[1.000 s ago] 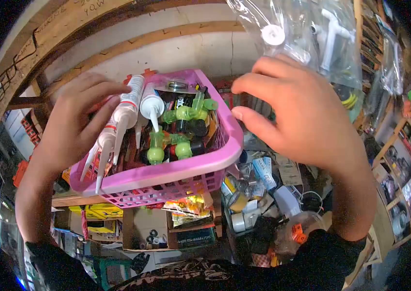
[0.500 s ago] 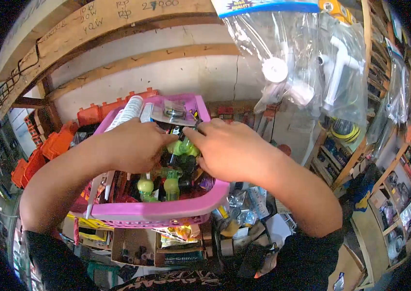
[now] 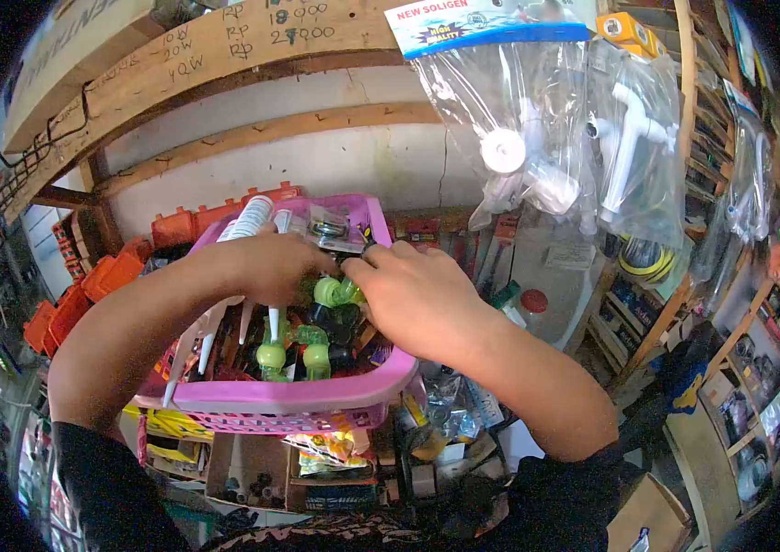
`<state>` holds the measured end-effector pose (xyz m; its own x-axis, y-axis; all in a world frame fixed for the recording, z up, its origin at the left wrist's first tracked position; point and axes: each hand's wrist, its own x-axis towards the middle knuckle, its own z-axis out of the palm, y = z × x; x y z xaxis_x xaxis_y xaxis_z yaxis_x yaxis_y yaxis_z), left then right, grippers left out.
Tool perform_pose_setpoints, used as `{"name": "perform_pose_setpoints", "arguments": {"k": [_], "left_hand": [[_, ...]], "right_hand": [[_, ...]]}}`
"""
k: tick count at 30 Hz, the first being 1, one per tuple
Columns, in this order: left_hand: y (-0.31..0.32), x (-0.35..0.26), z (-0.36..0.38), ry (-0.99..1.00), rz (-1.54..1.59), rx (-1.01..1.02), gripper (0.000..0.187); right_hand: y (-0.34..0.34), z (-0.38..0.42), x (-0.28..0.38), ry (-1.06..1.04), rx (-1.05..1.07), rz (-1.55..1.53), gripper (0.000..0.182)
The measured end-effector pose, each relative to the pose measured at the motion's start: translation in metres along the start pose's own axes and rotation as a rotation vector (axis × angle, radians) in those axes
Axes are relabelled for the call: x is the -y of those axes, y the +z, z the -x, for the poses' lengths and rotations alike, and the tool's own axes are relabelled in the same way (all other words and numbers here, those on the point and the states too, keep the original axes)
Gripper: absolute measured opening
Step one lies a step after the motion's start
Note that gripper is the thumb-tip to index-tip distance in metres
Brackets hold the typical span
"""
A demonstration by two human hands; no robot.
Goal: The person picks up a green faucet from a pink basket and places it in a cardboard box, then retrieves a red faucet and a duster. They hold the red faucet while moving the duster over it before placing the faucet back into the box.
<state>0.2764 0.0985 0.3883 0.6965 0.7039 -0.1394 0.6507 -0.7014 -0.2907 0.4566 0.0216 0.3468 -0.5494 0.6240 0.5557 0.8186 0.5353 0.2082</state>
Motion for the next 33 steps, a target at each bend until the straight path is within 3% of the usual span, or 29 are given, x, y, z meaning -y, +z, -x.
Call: {"name": "perform_pose_setpoints", "arguments": {"k": [2,5,7,9,11,15,17,19,20,21,23,25,27,28,30,31,33], "left_hand": [[0.000,-0.002,-0.001,0.003,-0.072,0.078,0.036],[-0.001,-0.001,0.002,0.084,-0.129,-0.028,0.034],[-0.016,-0.002,0.010,0.080,0.237,-0.010,0.031],[-0.023,0.002,0.016,0.128,0.103,-0.103,0.029],[-0.030,0.004,0.035,0.179,0.093,-0.466,0.032],[-0.026,-0.011,0.086,0.341,0.187,-0.904,0.032],[-0.017,-0.040,0.132,0.318,0.637,-0.774,0.035],[0.005,-0.052,0.163,0.472,0.657,-0.822,0.038],[0.013,-0.060,0.179,0.446,0.789,-0.731,0.040],[0.019,-0.064,0.194,0.469,0.777,-0.762,0.043],[0.038,-0.060,0.217,0.584,0.857,-0.765,0.049],[0.067,-0.056,0.238,0.626,0.937,-0.847,0.042],[0.116,-0.047,0.253,0.654,1.128,-0.750,0.044],[0.149,-0.048,0.261,0.583,1.360,-0.685,0.050],[0.224,-0.057,0.276,0.505,1.782,-0.569,0.065],[0.262,-0.065,0.283,0.509,1.975,-0.506,0.074],[0.333,-0.095,0.304,0.468,2.219,-0.587,0.085]], "right_hand": [[0.000,0.001,0.001,0.003,-0.010,0.024,0.030],[-0.004,0.001,0.004,-0.013,-0.057,0.105,0.030],[-0.007,0.001,0.006,-0.035,-0.093,0.163,0.030],[-0.010,-0.001,0.008,0.001,-0.206,0.320,0.028],[-0.018,0.000,0.012,0.011,-0.283,0.336,0.024],[-0.034,0.018,0.041,-0.009,-0.513,0.341,0.018],[-0.039,0.035,0.069,-0.052,-0.709,0.264,0.013],[-0.036,0.051,0.101,-0.114,-0.824,0.013,0.012],[-0.034,0.057,0.120,-0.099,-0.807,-0.093,0.011],[-0.036,0.060,0.139,-0.091,-0.793,-0.190,0.010],[-0.035,0.066,0.173,-0.151,-0.754,-0.368,0.013],[-0.027,0.074,0.211,-0.126,-0.639,-0.612,0.018],[-0.002,0.078,0.250,-0.072,-0.534,-0.704,0.024],[0.015,0.085,0.270,0.051,-0.367,-0.873,0.025],[0.076,0.097,0.309,0.099,-0.384,-1.192,0.028],[0.105,0.111,0.340,0.400,-0.244,-1.641,0.028],[0.156,0.118,0.393,0.728,-0.231,-2.074,0.027]]}}
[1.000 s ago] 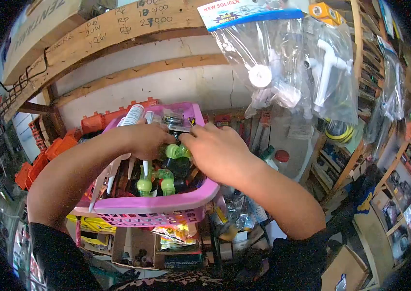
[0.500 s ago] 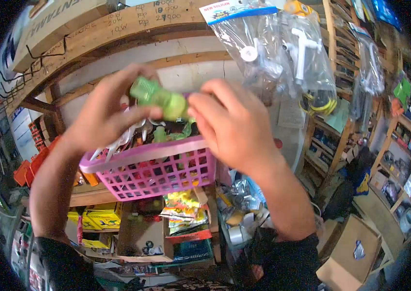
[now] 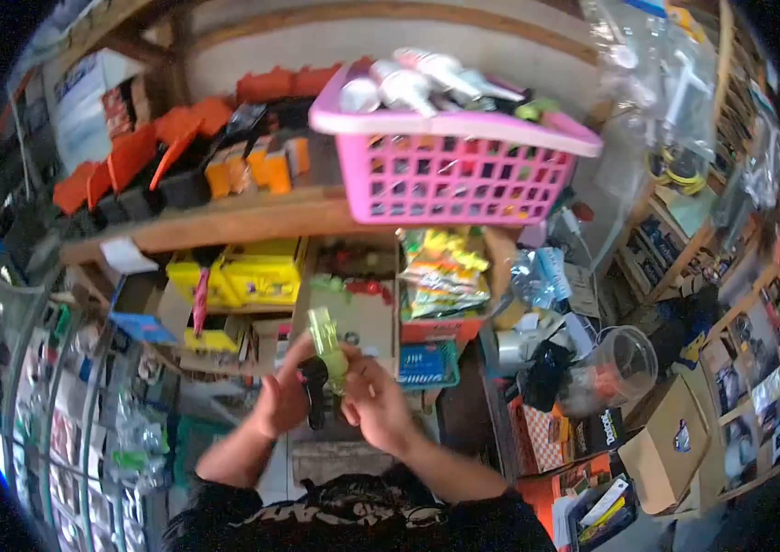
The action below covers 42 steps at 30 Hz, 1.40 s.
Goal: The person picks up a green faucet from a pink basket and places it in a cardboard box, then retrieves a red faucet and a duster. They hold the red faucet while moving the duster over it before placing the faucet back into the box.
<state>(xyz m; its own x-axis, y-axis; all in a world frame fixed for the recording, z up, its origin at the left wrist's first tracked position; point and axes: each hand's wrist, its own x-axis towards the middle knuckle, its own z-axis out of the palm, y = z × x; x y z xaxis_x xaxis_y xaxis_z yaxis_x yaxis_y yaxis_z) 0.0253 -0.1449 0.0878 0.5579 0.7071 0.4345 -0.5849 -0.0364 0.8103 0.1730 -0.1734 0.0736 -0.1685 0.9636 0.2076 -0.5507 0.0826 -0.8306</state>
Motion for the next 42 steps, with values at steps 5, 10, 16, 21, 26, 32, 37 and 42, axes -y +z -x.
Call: {"name": "perform_pose_setpoints", "arguments": {"k": [5,10,16,21,26,32,37,42], "left_hand": [[-0.007,0.057,0.141,-0.091,0.059,-0.645,0.074],[-0.024,0.057,0.214,0.000,0.290,-0.962,0.059],[-0.020,0.041,0.270,0.197,0.387,-1.059,0.049],[0.001,0.048,0.276,0.314,0.392,-1.062,0.051],[0.008,0.059,0.283,0.355,0.391,-1.046,0.051],[-0.015,0.062,0.293,0.342,0.597,-1.020,0.046],[-0.051,0.083,0.299,0.174,0.903,-1.007,0.041],[-0.097,0.177,0.283,0.183,-0.031,-1.113,0.044]], "right_hand": [[-0.016,0.058,-0.117,0.486,0.235,0.331,0.032],[-0.007,0.046,-0.147,0.591,0.553,0.533,0.040],[0.057,-0.039,-0.152,0.670,0.291,0.431,0.046],[0.111,-0.159,-0.184,0.593,-0.008,0.389,0.050],[0.144,-0.237,-0.195,0.505,0.011,0.174,0.028],[0.092,-0.100,-0.161,0.722,0.176,-0.004,0.021],[-0.088,0.097,-0.147,1.003,0.595,0.477,0.011],[-0.098,0.178,-0.058,0.578,0.357,0.916,0.020]]}}
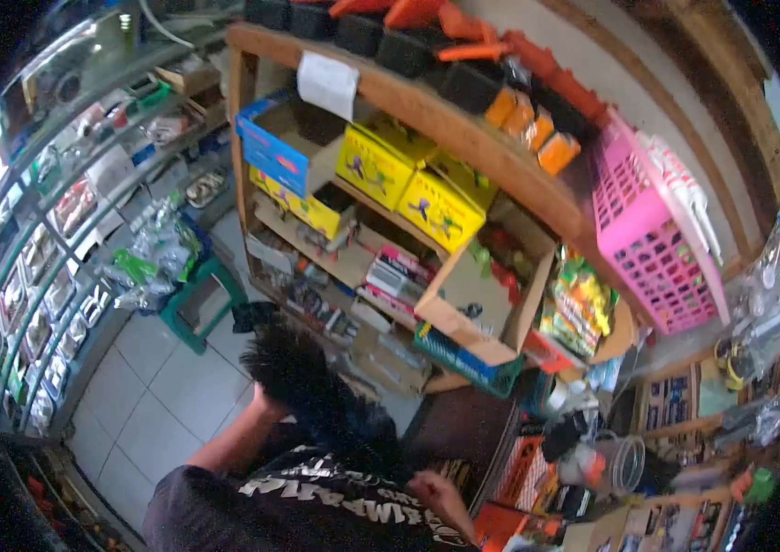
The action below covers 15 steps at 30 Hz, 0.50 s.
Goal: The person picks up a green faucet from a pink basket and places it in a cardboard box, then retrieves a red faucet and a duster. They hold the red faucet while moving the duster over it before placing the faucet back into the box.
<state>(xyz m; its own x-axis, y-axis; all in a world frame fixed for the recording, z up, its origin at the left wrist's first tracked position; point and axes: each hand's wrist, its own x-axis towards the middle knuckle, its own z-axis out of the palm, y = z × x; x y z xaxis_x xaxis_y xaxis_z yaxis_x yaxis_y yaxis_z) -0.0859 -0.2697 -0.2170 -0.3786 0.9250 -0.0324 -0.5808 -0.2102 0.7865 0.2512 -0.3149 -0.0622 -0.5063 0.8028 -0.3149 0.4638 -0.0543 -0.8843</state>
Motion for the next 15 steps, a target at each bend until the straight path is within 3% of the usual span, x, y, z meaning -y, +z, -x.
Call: {"name": "perform_pose_setpoints", "arguments": {"k": [2,4,6,7,8,11,13,15], "left_hand": [[0.035,-0.029,-0.031,0.014,-0.350,-0.076,0.044],[0.077,-0.087,-0.033,-0.466,0.970,0.161,0.045],[0.097,-0.088,-0.050,-0.491,0.919,0.166,0.046],[0.106,-0.088,-0.056,-0.475,0.868,0.163,0.047],[0.113,-0.090,-0.058,-0.345,0.853,0.394,0.052],[0.118,-0.088,-0.058,-0.364,0.851,0.433,0.062],[0.120,-0.086,-0.058,-0.446,1.004,0.304,0.066],[0.126,-0.083,-0.054,-0.367,0.945,0.360,0.067]], "right_hand": [[0.006,0.006,0.020,0.061,-0.251,0.055,0.020],[0.016,0.011,0.004,0.130,-0.356,-0.058,0.021],[0.023,0.006,0.026,0.056,-0.179,-0.355,0.018],[0.020,0.013,0.024,0.116,-0.214,-0.104,0.022],[0.022,0.017,0.026,0.122,-0.231,-0.110,0.022],[0.027,0.024,0.024,0.092,-0.370,-0.052,0.023],[0.029,0.031,0.006,0.126,-0.355,-0.073,0.024],[0.020,0.034,0.008,0.129,-0.263,-0.061,0.024]]}}
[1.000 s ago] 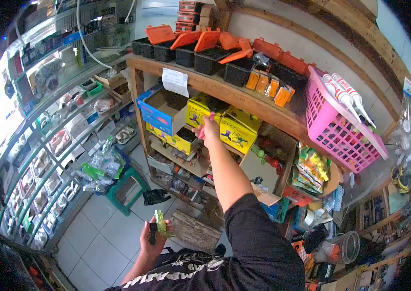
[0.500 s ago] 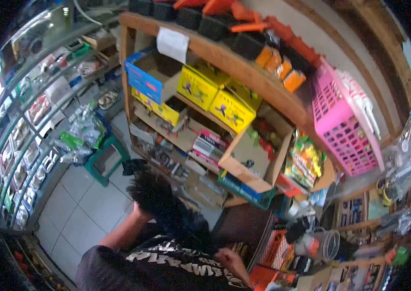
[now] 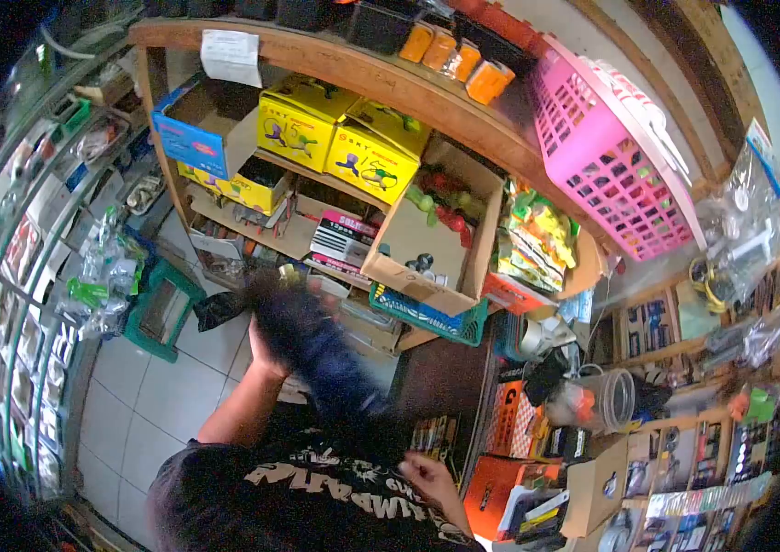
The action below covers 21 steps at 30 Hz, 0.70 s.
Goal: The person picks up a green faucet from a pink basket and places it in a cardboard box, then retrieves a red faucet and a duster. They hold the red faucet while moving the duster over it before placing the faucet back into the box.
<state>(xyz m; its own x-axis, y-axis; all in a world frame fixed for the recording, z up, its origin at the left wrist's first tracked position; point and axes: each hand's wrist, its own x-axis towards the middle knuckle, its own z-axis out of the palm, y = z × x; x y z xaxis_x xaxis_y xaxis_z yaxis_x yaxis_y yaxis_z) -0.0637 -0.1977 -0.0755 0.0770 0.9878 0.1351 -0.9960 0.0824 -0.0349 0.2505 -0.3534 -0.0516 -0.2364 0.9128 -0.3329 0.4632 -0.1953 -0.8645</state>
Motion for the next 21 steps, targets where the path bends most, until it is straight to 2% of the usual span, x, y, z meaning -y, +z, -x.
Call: {"name": "perform_pose_setpoints", "arguments": {"k": [1,3,5,6,7,8,9,10,12,13,14,15,17,18,19,21], "left_hand": [[0.001,0.001,0.002,0.024,-0.092,0.048,0.067],[0.009,-0.003,0.007,0.006,-0.051,0.087,0.066],[0.023,-0.005,0.013,0.073,-0.037,-0.180,0.060],[0.017,-0.010,0.017,0.065,-0.025,-0.019,0.061],[0.014,-0.010,0.019,0.097,-0.013,-0.017,0.062],[0.009,-0.011,0.019,0.128,-0.100,0.009,0.063],[0.004,-0.012,0.019,0.157,-0.187,0.031,0.064],[0.005,-0.013,0.020,0.180,-0.100,-0.051,0.066],[-0.013,-0.016,0.021,0.194,-0.151,0.052,0.062],[0.004,-0.018,0.018,0.187,-0.144,0.126,0.063],[0.022,-0.018,0.029,0.141,0.000,-0.185,0.060],[0.004,-0.021,0.032,0.122,0.048,-0.077,0.058],[-0.012,-0.022,0.033,0.094,0.174,0.164,0.057],[-0.016,-0.018,0.031,0.170,-0.015,0.153,0.058],[-0.013,-0.014,0.030,0.244,-0.205,0.140,0.058],[0.003,-0.017,0.036,0.226,-0.189,0.149,0.058]], "right_hand": [[-0.004,-0.001,0.004,-0.005,0.012,0.010,0.024],[-0.006,0.000,0.010,-0.113,0.000,0.071,0.021],[-0.005,0.000,0.005,-0.094,-0.046,0.047,0.020],[-0.004,-0.004,0.001,0.018,-0.059,-0.030,0.019],[-0.008,-0.011,0.001,0.125,-0.068,-0.100,0.019],[-0.014,-0.012,0.003,0.063,-0.020,0.071,0.019],[-0.013,-0.015,0.019,-0.132,0.005,0.132,0.021],[-0.011,-0.018,0.032,-0.109,0.022,0.197,0.022],[-0.009,-0.022,0.036,-0.084,0.039,0.260,0.024],[-0.008,-0.028,0.028,-0.091,-0.016,0.220,0.024],[-0.007,-0.033,0.021,-0.100,-0.071,0.179,0.024],[-0.008,-0.036,0.016,-0.101,-0.067,0.181,0.024],[-0.010,-0.038,0.008,0.026,-0.014,0.226,0.026],[-0.010,-0.038,0.018,-0.061,0.022,0.364,0.026],[-0.007,-0.037,0.029,-0.060,0.022,0.362,0.026],[-0.002,-0.036,0.042,-0.077,-0.039,0.278,0.026]]}}
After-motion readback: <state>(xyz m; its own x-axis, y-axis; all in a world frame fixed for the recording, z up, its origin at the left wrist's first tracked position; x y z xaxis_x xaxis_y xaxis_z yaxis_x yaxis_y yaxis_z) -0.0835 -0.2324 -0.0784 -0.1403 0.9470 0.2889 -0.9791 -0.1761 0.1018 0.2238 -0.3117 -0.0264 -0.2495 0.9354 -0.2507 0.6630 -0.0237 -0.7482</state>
